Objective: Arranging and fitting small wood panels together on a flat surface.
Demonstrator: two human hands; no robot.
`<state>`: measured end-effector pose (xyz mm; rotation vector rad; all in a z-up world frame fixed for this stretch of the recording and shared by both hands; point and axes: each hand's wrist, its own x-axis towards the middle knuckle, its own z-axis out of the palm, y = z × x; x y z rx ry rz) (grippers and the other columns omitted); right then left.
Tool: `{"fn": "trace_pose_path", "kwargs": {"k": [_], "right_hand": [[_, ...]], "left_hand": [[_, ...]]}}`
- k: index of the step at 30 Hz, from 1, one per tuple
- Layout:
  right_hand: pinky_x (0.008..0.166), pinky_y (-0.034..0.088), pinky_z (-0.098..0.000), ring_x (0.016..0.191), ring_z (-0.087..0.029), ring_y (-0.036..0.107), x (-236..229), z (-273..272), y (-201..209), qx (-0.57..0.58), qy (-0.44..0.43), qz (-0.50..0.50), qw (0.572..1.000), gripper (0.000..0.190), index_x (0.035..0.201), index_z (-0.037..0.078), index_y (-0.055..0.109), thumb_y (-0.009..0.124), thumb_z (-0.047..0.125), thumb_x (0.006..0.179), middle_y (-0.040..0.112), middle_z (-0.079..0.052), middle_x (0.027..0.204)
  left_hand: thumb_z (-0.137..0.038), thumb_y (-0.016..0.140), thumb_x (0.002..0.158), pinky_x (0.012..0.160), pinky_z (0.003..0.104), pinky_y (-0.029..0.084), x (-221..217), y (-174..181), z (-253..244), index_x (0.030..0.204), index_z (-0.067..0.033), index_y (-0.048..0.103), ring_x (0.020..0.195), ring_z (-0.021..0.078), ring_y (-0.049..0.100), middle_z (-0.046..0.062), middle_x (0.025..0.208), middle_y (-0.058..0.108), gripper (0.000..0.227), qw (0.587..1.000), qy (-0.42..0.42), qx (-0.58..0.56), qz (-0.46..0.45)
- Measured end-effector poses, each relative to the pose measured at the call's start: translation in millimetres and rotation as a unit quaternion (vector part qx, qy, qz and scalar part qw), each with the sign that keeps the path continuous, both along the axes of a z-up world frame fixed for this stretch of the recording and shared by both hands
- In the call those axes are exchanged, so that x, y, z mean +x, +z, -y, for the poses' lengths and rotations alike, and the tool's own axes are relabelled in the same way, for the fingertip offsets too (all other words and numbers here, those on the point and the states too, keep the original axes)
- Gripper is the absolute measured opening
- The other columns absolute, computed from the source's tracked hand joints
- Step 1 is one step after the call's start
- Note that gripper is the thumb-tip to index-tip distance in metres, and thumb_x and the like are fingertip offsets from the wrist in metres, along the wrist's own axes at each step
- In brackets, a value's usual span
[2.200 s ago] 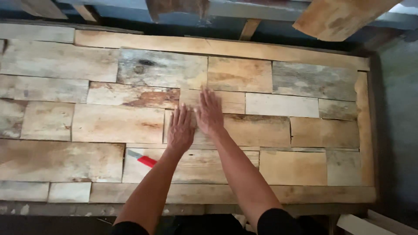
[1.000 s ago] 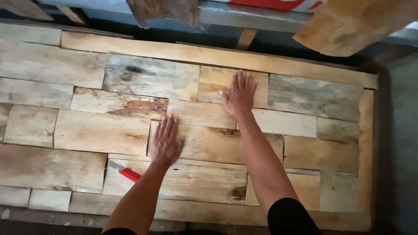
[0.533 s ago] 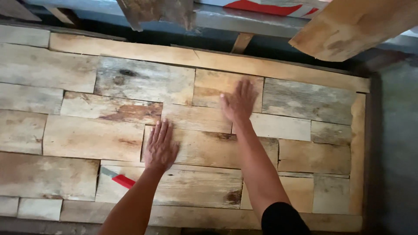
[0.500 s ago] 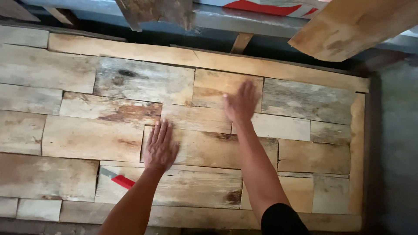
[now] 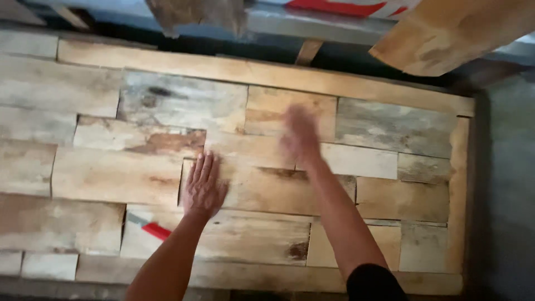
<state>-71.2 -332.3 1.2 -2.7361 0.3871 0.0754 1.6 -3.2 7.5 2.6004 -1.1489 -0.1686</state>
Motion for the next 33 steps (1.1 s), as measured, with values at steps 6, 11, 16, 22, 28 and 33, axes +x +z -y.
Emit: {"fn": "trace_pose_path", "kwargs": {"k": [6,11,16,22,28,33], "right_hand": [[0.127,0.006,-0.0579,0.157,-0.038,0.016,28,-19,29,-0.053,-0.144,-0.027,0.988,0.09,0.16,0.001,0.021,0.072,0.034,0.094,0.017,-0.023,0.169],[0.13,0.007,-0.0547,0.159,-0.033,0.019,22,-81,-1,-0.042,0.1,0.011,0.994,0.101,0.161,0.003,0.019,0.075,0.042,0.086,0.019,-0.017,0.171],[0.13,0.001,-0.0509,0.159,-0.034,0.011,44,-113,-5,0.001,0.057,0.0,0.998,0.101,0.165,0.005,0.009,0.064,0.051,0.093,0.009,-0.021,0.172],[0.126,-0.002,-0.0557,0.158,-0.035,0.008,77,-128,-31,-0.055,0.063,0.006,0.996,0.093,0.162,0.004,0.011,0.055,0.059,0.101,0.008,-0.018,0.171],[0.131,0.01,-0.0483,0.159,-0.027,0.016,113,-178,31,-0.049,0.149,-0.086,0.984,0.073,0.161,0.013,0.029,0.048,0.056,0.105,0.019,-0.009,0.172],[0.129,0.004,-0.0577,0.16,-0.033,0.01,147,-178,-14,-0.011,0.051,0.014,0.999,0.086,0.165,0.003,0.016,0.05,0.052,0.104,0.009,-0.017,0.172]], "left_hand": [[-0.042,0.058,0.092,0.126,0.046,0.017,0,1,-1,0.157,-0.0046,0.035,0.155,0.0328,0.022,0.016,0.167,0.029,0.078,1.0,0.002,0.009,0.006],[-0.042,0.058,0.092,0.126,0.045,0.017,2,-1,-1,0.157,-0.0046,0.034,0.156,0.0325,0.022,0.015,0.166,0.031,0.078,1.0,0.011,0.013,-0.019],[-0.042,0.058,0.094,0.125,0.046,0.016,2,-7,-6,0.158,-0.0027,0.034,0.155,0.0352,0.021,0.019,0.165,0.03,0.079,0.999,0.001,-0.024,-0.03],[-0.044,0.057,0.096,0.124,0.046,0.015,5,-13,-7,0.155,-0.0003,0.035,0.153,0.0367,0.023,0.022,0.164,0.03,0.077,1.0,-0.009,-0.025,-0.008],[-0.044,0.06,0.093,0.126,0.051,0.014,7,-20,-12,0.156,-0.0004,0.036,0.154,0.0416,0.021,0.024,0.163,0.032,0.08,0.999,-0.03,-0.031,-0.025],[-0.034,0.06,0.09,0.128,0.052,0.015,7,-20,-18,0.154,0.0024,0.037,0.155,0.0435,0.023,0.025,0.163,0.034,0.076,0.99,-0.004,-0.095,-0.101]]}}
